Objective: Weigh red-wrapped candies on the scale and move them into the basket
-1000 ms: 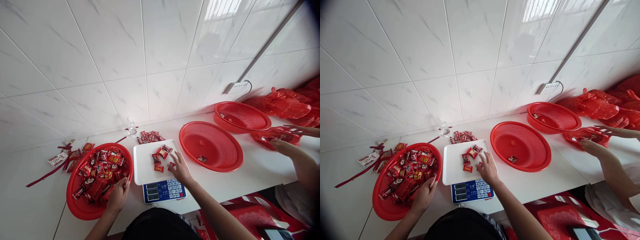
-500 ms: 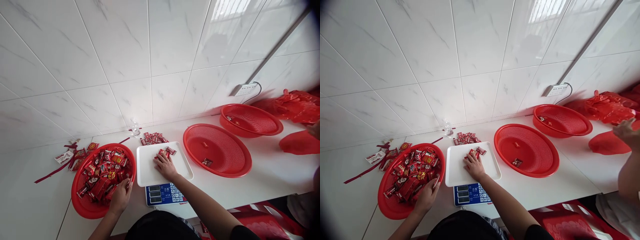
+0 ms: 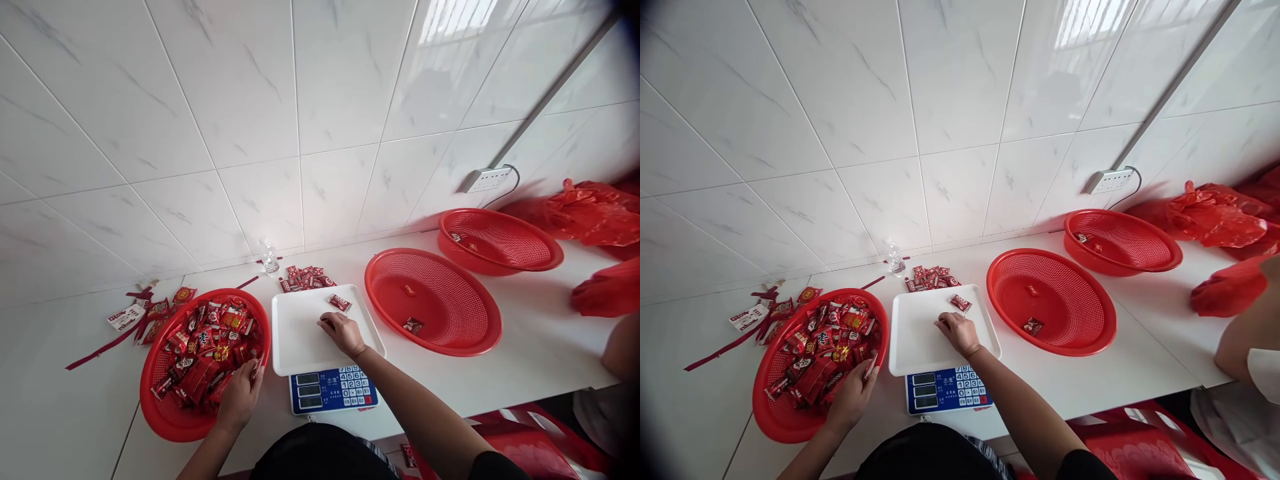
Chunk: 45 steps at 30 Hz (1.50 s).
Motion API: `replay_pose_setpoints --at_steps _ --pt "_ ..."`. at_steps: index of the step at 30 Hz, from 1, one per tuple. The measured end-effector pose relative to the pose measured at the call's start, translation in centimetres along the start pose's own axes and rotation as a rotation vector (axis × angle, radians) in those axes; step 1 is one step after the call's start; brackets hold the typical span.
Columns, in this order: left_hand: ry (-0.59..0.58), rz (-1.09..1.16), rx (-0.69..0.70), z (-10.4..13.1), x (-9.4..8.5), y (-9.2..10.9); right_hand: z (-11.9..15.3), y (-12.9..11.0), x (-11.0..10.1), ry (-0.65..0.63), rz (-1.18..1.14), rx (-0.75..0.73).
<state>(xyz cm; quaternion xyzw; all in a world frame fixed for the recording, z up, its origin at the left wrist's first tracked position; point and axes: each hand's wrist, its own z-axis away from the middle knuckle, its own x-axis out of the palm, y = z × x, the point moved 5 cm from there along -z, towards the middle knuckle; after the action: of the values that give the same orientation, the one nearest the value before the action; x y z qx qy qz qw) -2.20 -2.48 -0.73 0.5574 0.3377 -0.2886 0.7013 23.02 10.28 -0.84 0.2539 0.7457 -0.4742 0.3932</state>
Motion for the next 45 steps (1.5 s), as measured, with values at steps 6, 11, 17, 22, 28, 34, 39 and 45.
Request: replay_pose_setpoints --at_steps 6,11,17,22,28,34,39,45 --pt "0.009 -0.016 -0.01 0.0 -0.1 0.1 0.6 3.1 -3.7 0.168 -0.138 0.221" --pt "-0.001 -0.014 -0.021 -0.1 0.1 -0.2 1.5 7.3 -8.8 0.389 -0.171 0.474" --pt "-0.022 -0.013 -0.047 -0.2 0.4 -0.7 3.6 12.5 -11.7 0.403 -0.037 0.713" --pt "-0.031 -0.022 -0.05 -0.2 0.4 -0.6 4.7 14.9 -11.1 0.338 0.067 0.691" --pt "-0.032 -0.02 -0.024 -0.3 0.5 -0.6 4.2 11.2 -9.3 0.352 0.25 0.36" --pt "-0.038 -0.015 -0.039 -0.3 0.6 -0.9 3.7 3.7 -2.7 -0.125 0.25 -0.104" --pt "-0.014 0.01 -0.036 -0.3 0.4 -0.7 1.6 3.0 1.0 -0.302 0.328 -0.042" --pt "-0.012 -0.007 -0.031 -0.1 0.1 -0.3 -1.4 3.7 1.0 -0.166 0.332 0.056"
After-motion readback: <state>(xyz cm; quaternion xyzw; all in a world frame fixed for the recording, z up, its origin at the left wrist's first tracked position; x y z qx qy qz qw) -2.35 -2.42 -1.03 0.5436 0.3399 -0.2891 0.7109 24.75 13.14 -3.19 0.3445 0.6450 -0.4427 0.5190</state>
